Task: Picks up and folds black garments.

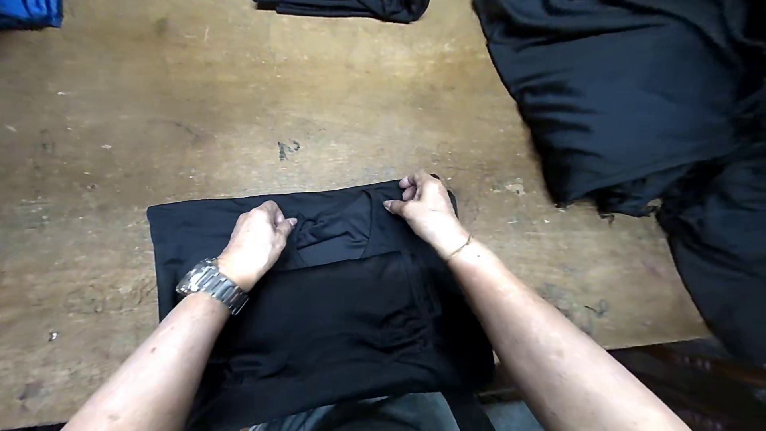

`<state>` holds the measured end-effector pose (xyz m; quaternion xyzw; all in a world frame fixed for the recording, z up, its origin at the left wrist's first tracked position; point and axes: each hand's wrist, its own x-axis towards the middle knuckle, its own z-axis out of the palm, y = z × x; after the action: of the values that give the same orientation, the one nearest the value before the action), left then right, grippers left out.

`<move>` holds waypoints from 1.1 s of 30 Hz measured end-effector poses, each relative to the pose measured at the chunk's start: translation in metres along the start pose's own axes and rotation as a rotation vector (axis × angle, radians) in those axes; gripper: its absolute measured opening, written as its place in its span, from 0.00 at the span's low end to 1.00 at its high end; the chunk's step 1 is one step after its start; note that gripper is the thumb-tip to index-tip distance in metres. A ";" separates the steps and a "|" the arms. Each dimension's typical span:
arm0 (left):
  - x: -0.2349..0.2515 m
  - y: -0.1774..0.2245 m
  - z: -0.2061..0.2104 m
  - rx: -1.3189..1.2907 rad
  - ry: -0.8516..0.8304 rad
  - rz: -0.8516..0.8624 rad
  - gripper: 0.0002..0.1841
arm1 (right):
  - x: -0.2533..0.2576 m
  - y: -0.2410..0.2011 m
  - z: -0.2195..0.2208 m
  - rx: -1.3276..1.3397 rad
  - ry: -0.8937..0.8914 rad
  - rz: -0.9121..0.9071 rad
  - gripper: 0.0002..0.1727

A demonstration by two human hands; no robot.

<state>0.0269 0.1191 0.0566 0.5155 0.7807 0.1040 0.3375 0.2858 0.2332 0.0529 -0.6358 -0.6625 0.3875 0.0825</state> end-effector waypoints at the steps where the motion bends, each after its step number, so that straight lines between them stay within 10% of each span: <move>1: -0.002 -0.003 -0.006 -0.081 0.018 -0.033 0.16 | 0.001 -0.001 0.000 -0.013 -0.010 0.004 0.25; 7: -0.015 -0.031 -0.034 -1.208 0.133 -0.263 0.10 | 0.012 0.005 -0.001 0.035 -0.013 -0.008 0.09; 13: -0.011 -0.049 -0.020 -1.393 0.018 0.040 0.22 | 0.018 0.016 0.002 0.375 0.022 -0.073 0.09; 20: -0.004 -0.071 -0.019 -0.955 0.214 -0.089 0.23 | 0.015 0.005 0.007 0.157 0.110 -0.123 0.15; 26: -0.099 -0.061 -0.060 -0.081 0.078 0.491 0.49 | -0.097 0.009 -0.034 -0.236 -0.191 -0.885 0.53; 29: -0.142 -0.074 -0.019 0.287 -0.045 0.606 0.65 | -0.145 0.053 -0.014 -0.526 -0.436 -0.956 0.64; 33: -0.147 -0.104 0.025 0.397 0.072 0.619 0.61 | -0.149 0.081 0.005 -0.616 -0.314 -0.931 0.54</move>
<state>0.0016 -0.0602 0.0463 0.7788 0.6041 0.0656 0.1557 0.3722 0.0870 0.0564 -0.2072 -0.9588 0.1894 -0.0438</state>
